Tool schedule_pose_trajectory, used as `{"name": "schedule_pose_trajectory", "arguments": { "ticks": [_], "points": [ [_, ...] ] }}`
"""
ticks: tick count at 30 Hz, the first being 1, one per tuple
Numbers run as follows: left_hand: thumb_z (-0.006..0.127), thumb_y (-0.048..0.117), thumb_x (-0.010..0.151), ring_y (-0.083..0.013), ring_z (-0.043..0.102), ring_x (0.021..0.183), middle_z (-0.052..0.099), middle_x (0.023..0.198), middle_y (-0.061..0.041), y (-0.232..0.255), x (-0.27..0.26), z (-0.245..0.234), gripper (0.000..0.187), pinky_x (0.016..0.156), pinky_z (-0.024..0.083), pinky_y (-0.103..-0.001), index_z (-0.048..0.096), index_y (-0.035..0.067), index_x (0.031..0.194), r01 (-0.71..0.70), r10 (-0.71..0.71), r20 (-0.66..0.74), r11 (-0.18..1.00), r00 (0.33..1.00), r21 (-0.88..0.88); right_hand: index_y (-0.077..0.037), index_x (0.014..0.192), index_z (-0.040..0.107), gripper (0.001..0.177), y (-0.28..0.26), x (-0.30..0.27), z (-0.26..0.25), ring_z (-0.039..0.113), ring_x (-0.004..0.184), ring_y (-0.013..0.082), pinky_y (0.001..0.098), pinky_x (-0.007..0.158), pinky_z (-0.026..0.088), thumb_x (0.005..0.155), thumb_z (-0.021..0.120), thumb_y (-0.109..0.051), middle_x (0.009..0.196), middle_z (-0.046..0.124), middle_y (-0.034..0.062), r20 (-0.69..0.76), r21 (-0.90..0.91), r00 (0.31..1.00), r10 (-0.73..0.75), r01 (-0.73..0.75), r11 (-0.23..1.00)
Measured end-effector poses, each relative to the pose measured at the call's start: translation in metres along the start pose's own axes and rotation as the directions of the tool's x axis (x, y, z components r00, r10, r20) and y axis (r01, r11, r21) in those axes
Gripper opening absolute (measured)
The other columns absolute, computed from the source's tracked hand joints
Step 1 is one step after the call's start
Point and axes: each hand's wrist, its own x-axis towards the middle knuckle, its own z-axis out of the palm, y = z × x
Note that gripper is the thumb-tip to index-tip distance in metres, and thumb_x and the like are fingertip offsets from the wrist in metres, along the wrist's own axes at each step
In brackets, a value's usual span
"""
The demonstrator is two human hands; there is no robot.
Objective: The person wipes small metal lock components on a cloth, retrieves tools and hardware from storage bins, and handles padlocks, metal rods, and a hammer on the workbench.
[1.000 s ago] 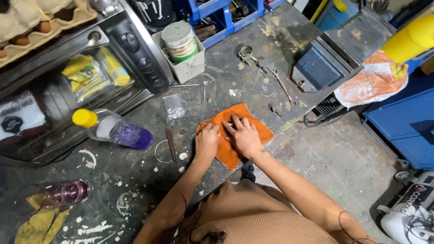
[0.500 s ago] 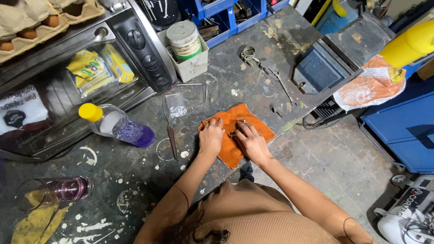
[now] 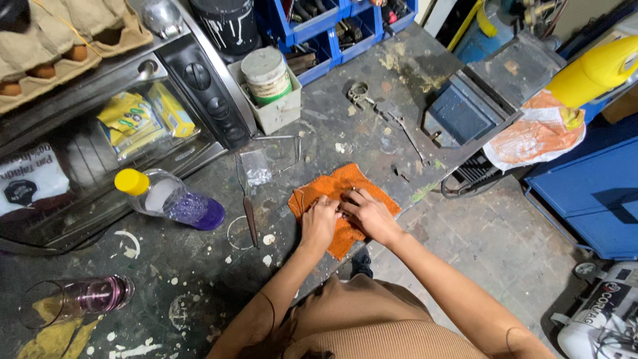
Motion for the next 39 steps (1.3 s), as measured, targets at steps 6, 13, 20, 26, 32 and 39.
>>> {"name": "schedule_pose_trajectory", "arguments": {
  "ticks": [6,13,20,26,32,39],
  "points": [
    [0.079,0.011,0.083,-0.0403,0.07,0.09,0.072,0.104,-0.02,-0.006,0.006,0.007,0.027,0.076,0.055,-0.048,0.073,0.002,0.108,0.045,-0.061,-0.076,0.98,0.995,-0.196,-0.003,0.108,0.071,0.03,0.019,0.003,0.004,0.061,0.109,0.0335,0.0423,0.087,0.055,0.082,0.076,-0.016,0.117,0.064,0.0122,0.058,0.133,0.998,0.03,-0.037,0.99],
    [0.086,0.007,0.077,-0.0297,0.076,0.081,0.073,0.098,-0.018,-0.012,0.028,0.026,0.034,0.071,0.057,-0.039,0.072,0.0,0.106,0.139,-0.152,0.002,0.894,0.988,-0.426,0.0,0.096,0.073,0.029,0.047,0.014,0.006,0.066,0.103,0.0378,0.0429,0.089,0.055,0.069,0.079,-0.004,0.11,0.068,0.0156,0.108,0.249,0.994,0.029,-0.055,0.967],
    [0.091,0.014,0.067,-0.0368,0.069,0.089,0.065,0.102,-0.018,0.02,0.031,0.002,0.047,0.075,0.055,-0.048,0.068,0.001,0.106,0.166,-0.164,0.032,0.945,0.986,-0.28,0.0,0.088,0.077,0.031,0.059,0.023,0.017,0.072,0.088,0.0352,0.0407,0.078,0.058,0.057,0.085,-0.004,0.097,0.075,0.0152,0.063,0.338,0.985,0.161,-0.173,0.925],
    [0.084,0.02,0.081,-0.0438,0.067,0.092,0.063,0.104,-0.02,0.031,0.036,0.002,0.031,0.076,0.054,-0.053,0.068,0.003,0.101,0.175,-0.183,-0.027,0.967,0.983,-0.186,0.001,0.086,0.078,0.031,0.057,0.026,0.013,0.074,0.085,0.0332,0.0383,0.077,0.06,0.057,0.086,-0.003,0.094,0.076,0.0157,0.041,0.386,0.972,0.231,-0.228,0.894],
    [0.084,0.022,0.08,-0.0424,0.067,0.095,0.063,0.107,-0.019,0.037,0.032,-0.003,0.035,0.077,0.055,-0.051,0.066,0.002,0.102,0.196,-0.2,-0.002,0.964,0.98,-0.182,0.001,0.087,0.078,0.029,0.058,0.028,0.004,0.076,0.081,0.0269,0.0341,0.076,0.061,0.06,0.088,-0.005,0.093,0.078,0.0141,0.02,0.474,0.937,0.348,-0.316,0.822],
    [0.077,0.017,0.084,-0.0407,0.066,0.099,0.062,0.11,-0.017,0.034,0.032,0.013,0.029,0.078,0.055,-0.051,0.067,0.002,0.107,0.129,-0.132,-0.018,0.987,0.991,-0.094,0.001,0.087,0.081,0.022,0.071,0.035,-0.006,0.074,0.069,0.013,0.0274,0.066,0.059,0.066,0.086,-0.004,0.081,0.08,0.01,0.1,0.623,0.884,0.457,-0.414,0.664]
  ]
}}
